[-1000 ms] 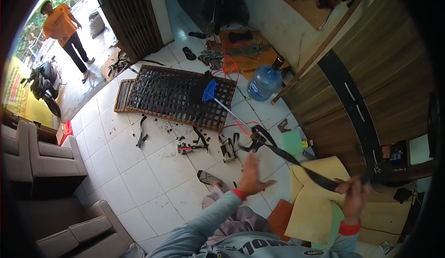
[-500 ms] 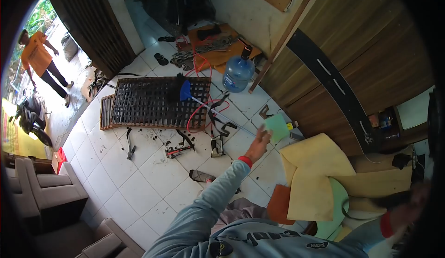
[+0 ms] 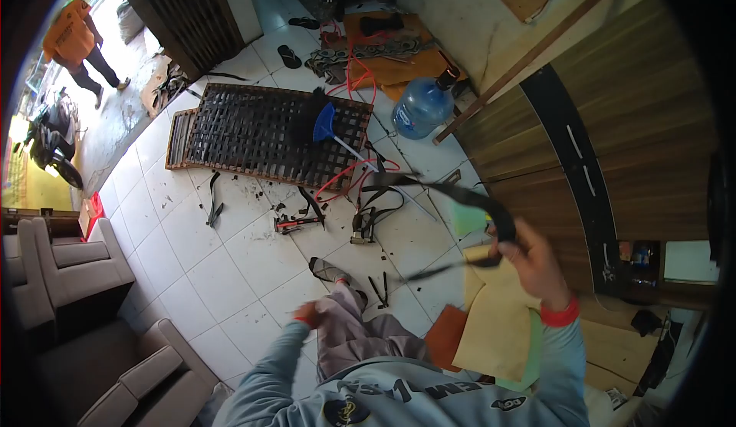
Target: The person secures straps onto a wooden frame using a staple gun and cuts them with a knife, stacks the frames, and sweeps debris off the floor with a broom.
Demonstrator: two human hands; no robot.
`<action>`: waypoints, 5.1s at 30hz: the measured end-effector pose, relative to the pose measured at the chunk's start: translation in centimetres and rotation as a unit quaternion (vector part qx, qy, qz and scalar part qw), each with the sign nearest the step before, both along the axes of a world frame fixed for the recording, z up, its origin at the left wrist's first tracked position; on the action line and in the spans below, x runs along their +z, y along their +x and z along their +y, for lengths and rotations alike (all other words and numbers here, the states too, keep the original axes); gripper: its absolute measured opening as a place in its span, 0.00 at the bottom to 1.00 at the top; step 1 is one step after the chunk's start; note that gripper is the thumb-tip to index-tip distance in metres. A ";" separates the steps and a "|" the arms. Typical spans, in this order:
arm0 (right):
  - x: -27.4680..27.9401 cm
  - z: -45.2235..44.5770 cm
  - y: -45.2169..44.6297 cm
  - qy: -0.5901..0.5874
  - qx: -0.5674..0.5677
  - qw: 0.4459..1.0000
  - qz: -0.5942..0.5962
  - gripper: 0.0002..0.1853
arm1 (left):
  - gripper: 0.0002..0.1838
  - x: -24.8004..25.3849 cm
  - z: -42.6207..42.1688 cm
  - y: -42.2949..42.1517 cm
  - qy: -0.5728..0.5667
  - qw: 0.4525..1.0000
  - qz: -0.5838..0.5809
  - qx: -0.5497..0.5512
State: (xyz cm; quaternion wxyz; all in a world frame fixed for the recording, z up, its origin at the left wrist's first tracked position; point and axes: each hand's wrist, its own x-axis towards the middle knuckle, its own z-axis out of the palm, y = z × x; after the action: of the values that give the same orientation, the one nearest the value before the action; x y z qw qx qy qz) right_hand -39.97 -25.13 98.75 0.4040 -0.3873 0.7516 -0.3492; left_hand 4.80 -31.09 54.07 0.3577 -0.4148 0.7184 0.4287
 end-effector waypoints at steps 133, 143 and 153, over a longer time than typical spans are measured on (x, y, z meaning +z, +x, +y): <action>-69.6 -34.3 -4.0 0.147 -0.277 0.768 -0.558 0.46 | 0.24 -8.4 -6.0 -22.1 -0.045 0.846 -0.151 0.510; -32.1 -41.3 -2.3 0.034 -0.183 0.847 -0.498 0.29 | 0.26 -7.3 -2.9 -16.3 -0.093 0.814 0.006 0.573; -13.7 -31.3 3.5 0.067 -0.089 0.939 -0.326 0.36 | 0.17 0.5 24.5 -0.7 -0.176 0.594 -0.081 0.781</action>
State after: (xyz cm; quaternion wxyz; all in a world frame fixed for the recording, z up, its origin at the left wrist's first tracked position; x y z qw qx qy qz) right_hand -36.51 -56.42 85.05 0.6188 -0.1559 0.6318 -0.4400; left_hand 4.12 -6.59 54.61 -0.1370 -0.9052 0.1490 0.3736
